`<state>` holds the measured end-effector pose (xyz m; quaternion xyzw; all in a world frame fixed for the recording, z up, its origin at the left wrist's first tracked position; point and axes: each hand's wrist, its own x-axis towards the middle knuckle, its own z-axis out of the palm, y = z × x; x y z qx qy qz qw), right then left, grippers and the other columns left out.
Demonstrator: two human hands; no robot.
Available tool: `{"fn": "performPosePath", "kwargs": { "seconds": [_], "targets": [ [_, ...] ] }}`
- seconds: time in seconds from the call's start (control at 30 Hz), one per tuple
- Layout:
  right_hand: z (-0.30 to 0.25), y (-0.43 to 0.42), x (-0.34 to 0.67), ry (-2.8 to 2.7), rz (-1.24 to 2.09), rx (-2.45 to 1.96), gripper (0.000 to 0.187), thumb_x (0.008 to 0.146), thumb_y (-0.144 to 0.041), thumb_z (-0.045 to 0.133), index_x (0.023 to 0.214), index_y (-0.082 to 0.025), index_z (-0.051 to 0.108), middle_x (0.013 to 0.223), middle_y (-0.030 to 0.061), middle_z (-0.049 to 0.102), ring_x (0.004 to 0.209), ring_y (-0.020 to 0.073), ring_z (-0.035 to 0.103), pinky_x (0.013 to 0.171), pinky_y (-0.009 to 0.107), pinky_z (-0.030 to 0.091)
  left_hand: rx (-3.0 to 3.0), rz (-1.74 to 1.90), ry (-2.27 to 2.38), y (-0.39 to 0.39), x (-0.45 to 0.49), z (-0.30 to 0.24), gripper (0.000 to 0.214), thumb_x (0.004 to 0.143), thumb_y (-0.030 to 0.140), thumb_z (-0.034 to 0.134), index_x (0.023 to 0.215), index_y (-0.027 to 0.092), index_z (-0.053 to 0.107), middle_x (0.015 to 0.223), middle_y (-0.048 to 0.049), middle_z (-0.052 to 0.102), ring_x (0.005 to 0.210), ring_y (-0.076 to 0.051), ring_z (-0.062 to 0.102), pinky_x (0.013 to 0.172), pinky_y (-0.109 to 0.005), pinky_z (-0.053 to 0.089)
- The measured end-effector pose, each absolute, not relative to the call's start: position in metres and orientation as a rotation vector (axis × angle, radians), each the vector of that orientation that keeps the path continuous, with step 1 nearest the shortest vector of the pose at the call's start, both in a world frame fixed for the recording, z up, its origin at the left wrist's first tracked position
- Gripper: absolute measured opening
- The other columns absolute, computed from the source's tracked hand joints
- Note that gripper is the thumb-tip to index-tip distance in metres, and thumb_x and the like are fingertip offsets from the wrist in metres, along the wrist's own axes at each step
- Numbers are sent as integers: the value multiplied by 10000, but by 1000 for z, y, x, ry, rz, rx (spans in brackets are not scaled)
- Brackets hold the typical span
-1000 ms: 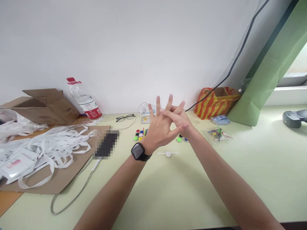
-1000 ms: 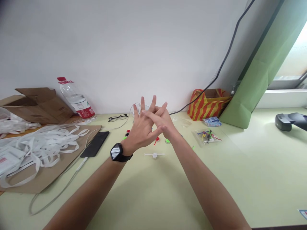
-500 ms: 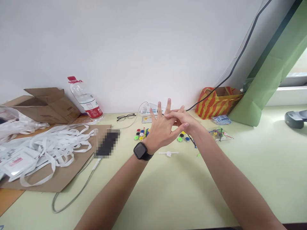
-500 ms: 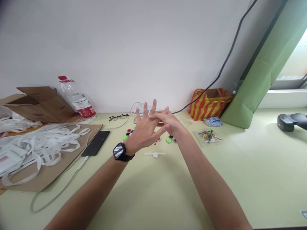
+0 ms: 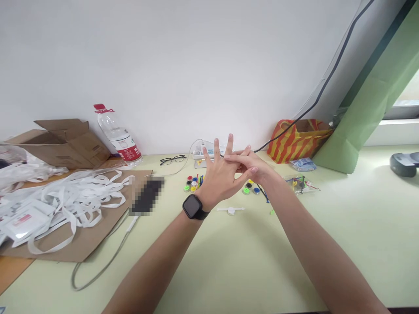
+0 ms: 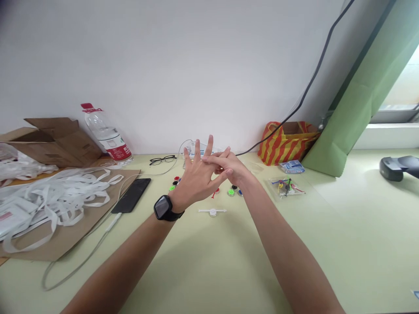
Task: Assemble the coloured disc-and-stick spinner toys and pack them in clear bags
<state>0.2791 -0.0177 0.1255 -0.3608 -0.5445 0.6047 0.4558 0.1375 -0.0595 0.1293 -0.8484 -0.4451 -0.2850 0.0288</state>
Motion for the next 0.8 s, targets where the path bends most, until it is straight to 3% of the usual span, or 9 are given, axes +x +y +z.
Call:
{"fn": "performPosePath", "kwargs": {
  "seconds": [0.33,0.5,0.57,0.67,0.73,0.8],
  "targets": [
    [121,-15,274,-1209,1704,-799,227,715,-367,843,797,-177,751,832,50,723,793,185,644,702,295,498,-2609,-893,-1417,-64,139,132,635,969,691,395,1546,425,396,1717,34,104,1558,-443,12,1182,-743,15],
    [119,-9,282,-1366,1488,-904,428,744,-590,795,861,-180,756,791,36,677,649,139,541,606,289,425,-2641,-851,-1478,-62,136,127,624,979,702,329,1535,428,396,1714,9,132,1545,-438,133,1182,-723,91],
    [114,0,295,-1383,1311,-1029,541,781,-703,698,912,-182,755,757,23,636,589,118,462,566,282,386,-2671,-761,-1514,-61,133,127,614,985,697,308,1523,417,406,1687,-33,236,1504,-434,267,1168,-701,168],
    [104,15,322,-1524,949,-1282,552,801,-719,662,904,-181,734,771,27,632,621,127,467,582,273,378,-2824,-432,-1526,-59,127,128,583,986,648,356,1423,303,532,1446,-124,568,1270,-379,566,1067,-563,393],
    [98,20,341,-1713,791,-1400,569,892,-716,527,907,-183,729,829,49,666,682,152,524,628,282,407,-2990,-125,-1467,-57,123,126,510,940,618,479,1270,260,631,1218,-104,689,1098,-317,652,933,-435,484],
    [95,22,357,-1970,775,-1412,520,902,-670,532,903,-189,727,878,61,691,759,181,579,662,286,432,-3109,150,-1386,-54,122,121,463,834,604,636,1154,270,669,1123,-64,705,1048,-287,657,836,-359,496]
  ]
}}
